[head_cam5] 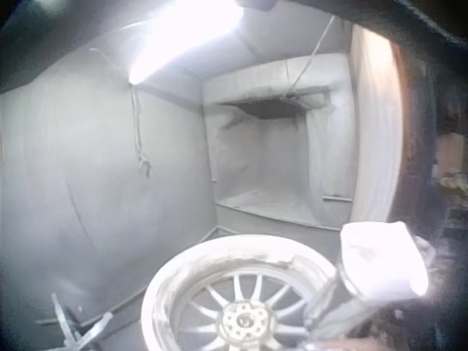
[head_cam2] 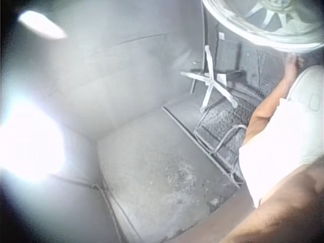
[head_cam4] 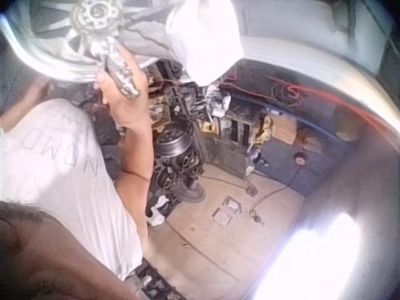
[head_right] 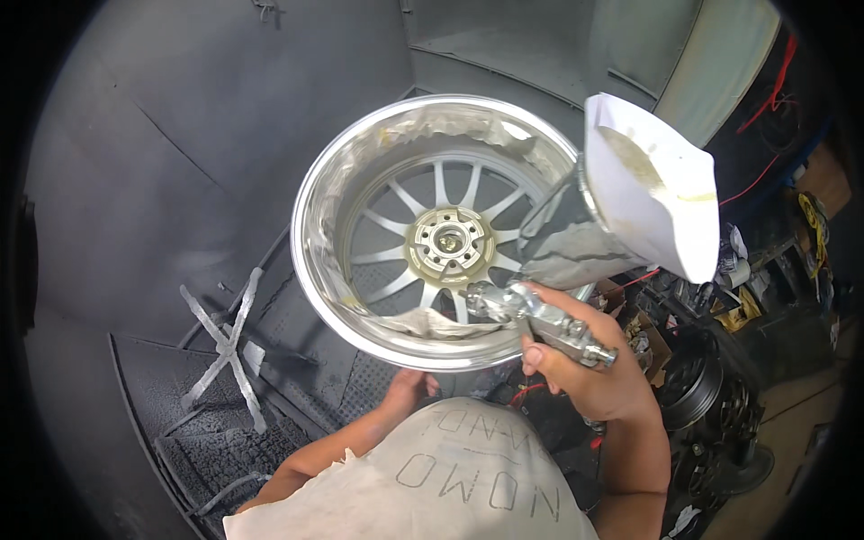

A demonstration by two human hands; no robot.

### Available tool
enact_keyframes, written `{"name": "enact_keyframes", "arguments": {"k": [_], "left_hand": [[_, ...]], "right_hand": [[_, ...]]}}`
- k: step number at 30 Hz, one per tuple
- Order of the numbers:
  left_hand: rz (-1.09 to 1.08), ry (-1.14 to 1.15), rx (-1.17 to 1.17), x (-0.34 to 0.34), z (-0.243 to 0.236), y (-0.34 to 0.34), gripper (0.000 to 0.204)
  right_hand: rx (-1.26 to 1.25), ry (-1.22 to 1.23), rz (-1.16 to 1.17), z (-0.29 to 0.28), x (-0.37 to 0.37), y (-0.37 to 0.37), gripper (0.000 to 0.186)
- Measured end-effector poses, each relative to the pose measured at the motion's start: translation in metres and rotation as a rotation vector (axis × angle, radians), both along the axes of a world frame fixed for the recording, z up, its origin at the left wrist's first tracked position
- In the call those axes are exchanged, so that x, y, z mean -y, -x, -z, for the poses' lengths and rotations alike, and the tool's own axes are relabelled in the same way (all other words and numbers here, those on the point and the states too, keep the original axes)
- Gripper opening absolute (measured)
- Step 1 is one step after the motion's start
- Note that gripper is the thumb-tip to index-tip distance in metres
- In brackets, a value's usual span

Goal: The person paints a car wheel rim using a spray gun, rotating the rim by hand to cover all surfaces.

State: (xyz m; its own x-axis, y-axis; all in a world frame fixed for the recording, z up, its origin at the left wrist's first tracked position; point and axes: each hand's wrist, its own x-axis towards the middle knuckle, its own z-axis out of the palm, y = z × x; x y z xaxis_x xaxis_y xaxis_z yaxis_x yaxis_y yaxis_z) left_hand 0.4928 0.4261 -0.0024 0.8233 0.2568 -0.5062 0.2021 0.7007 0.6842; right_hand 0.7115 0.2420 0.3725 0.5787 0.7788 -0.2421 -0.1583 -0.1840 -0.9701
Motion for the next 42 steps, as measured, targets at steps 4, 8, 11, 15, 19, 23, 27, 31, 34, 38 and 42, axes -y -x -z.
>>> {"name": "enact_keyframes", "arguments": {"k": [4,8,11,15,19,23,27,31,34,38,42], "left_hand": [[0.308,0.058,-0.043,-0.001,-0.010,-0.007,0.018],[0.119,-0.029,-0.264,-0.050,0.005,-0.004,0.020],[-0.006,-0.071,-0.179,-0.097,0.012,-0.001,0.037],[-0.299,-0.047,-0.140,-0.122,-0.043,-0.015,0.041],[-0.481,-0.075,-0.132,-0.131,-0.038,-0.013,0.045],[-0.536,-0.223,-0.060,-0.062,-0.027,-0.026,0.047],[-0.321,0.012,-0.093,-0.007,-0.032,-0.021,0.039],[0.170,0.075,-0.136,0.017,-0.030,-0.011,0.031],[0.225,0.091,-0.106,0.029,-0.026,-0.017,0.025],[0.034,0.225,-0.101,0.021,-0.031,-0.023,0.024],[-0.085,0.215,-0.116,0.018,-0.027,-0.023,0.028]], "right_hand": [[0.280,0.001,0.049,0.014,-0.015,-0.001,0.049],[0.396,-0.009,0.117,0.019,-0.020,-0.006,0.046],[0.430,0.001,0.154,0.019,-0.018,-0.012,0.046],[0.483,0.038,0.234,0.025,-0.006,-0.019,0.047],[0.484,0.082,0.306,0.020,-0.001,-0.014,0.048],[0.378,0.084,0.274,0.008,-0.001,0.002,0.051],[0.184,0.018,0.132,0.013,0.001,0.004,0.054],[0.195,-0.025,0.026,0.020,-0.007,0.006,0.051],[0.316,-0.034,0.077,0.020,-0.016,0.008,0.048],[0.394,-0.003,0.142,0.017,-0.015,0.005,0.047],[0.484,0.013,0.200,0.020,-0.006,-0.005,0.048]]}}
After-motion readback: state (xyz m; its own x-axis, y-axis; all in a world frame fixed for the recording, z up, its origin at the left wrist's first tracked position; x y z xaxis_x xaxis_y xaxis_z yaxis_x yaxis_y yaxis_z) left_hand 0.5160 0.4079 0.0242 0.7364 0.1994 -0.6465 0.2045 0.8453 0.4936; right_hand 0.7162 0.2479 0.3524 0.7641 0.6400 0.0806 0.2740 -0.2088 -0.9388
